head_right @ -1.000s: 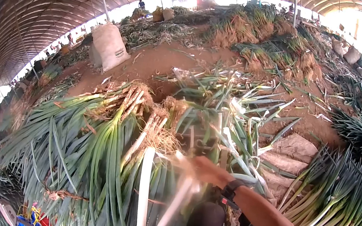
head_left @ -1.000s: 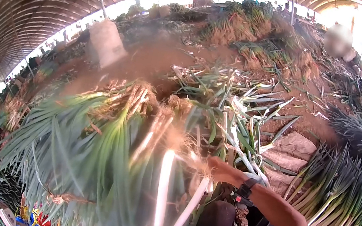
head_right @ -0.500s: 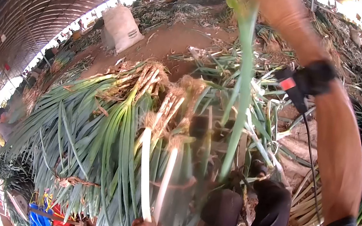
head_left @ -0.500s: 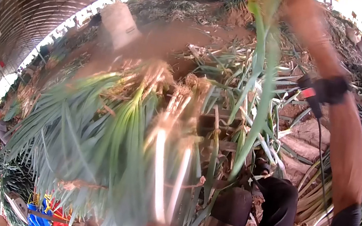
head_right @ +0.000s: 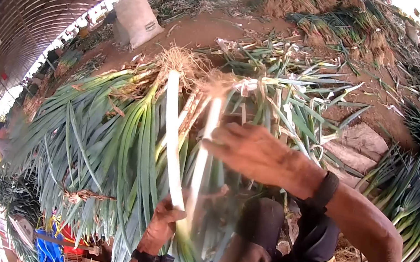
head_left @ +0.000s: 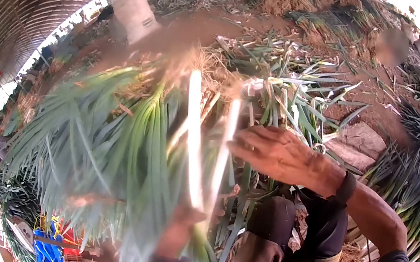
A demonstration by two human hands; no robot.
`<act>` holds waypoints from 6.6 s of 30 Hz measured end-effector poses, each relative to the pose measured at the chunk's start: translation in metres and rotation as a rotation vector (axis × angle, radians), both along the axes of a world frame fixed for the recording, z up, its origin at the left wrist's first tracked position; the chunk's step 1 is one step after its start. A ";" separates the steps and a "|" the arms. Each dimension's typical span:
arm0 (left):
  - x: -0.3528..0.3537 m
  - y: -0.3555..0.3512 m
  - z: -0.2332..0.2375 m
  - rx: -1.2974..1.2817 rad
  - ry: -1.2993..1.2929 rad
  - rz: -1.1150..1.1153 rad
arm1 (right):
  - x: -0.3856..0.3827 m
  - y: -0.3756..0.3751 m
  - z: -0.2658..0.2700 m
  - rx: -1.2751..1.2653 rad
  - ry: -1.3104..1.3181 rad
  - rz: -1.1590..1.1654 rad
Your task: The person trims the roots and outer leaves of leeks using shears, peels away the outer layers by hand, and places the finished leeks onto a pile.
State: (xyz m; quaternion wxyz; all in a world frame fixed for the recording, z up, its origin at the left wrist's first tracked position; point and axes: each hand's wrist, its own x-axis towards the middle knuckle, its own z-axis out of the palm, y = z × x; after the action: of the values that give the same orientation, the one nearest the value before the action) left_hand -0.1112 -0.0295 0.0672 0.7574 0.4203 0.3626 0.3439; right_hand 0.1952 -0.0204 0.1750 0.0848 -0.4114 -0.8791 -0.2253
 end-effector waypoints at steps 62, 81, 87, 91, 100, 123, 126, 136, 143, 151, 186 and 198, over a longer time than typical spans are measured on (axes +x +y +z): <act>0.023 0.038 -0.077 0.771 0.966 -0.387 | 0.181 -0.404 -0.069 -0.021 0.644 -1.311; 0.061 0.094 -0.080 1.092 1.112 0.089 | 0.046 -0.115 -0.134 -0.364 0.466 -0.658; 0.089 0.141 -0.092 0.955 1.358 -0.058 | 0.030 -0.126 -0.179 -0.495 0.341 -0.867; 0.109 0.156 -0.097 0.934 1.452 -0.089 | 0.029 -0.133 -0.167 -0.556 0.292 -0.869; 0.135 0.180 -0.101 0.753 1.440 -0.067 | 0.053 -0.116 -0.125 -0.679 0.850 -1.038; 0.115 0.078 -0.096 0.586 0.979 -0.236 | 0.002 -0.121 -0.052 -1.009 0.803 -0.450; 0.116 0.077 -0.099 0.620 1.023 -0.219 | -0.001 -0.119 -0.056 -1.008 0.775 -0.461; 0.103 0.085 -0.155 0.537 0.776 -0.070 | 0.001 -0.075 -0.058 -0.898 0.745 -0.583; 0.107 0.080 -0.184 0.565 0.691 0.139 | 0.011 -0.037 -0.078 -0.898 0.636 -0.649; 0.128 0.056 -0.130 0.693 1.004 0.043 | 0.028 0.001 -0.115 -0.773 0.668 -0.663; 0.160 0.113 -0.099 0.652 1.105 -0.279 | 0.068 0.064 -0.078 -0.817 0.654 -0.544; 0.147 0.094 -0.053 0.449 0.832 -0.274 | 0.051 -0.098 -0.026 -0.873 0.652 -0.504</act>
State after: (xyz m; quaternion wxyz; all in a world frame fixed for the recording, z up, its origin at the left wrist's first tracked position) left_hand 0.0361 0.0645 0.0139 0.4775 0.7186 0.4926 0.1137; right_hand 0.2460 -0.1182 0.1492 0.1171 -0.6519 -0.6944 0.2811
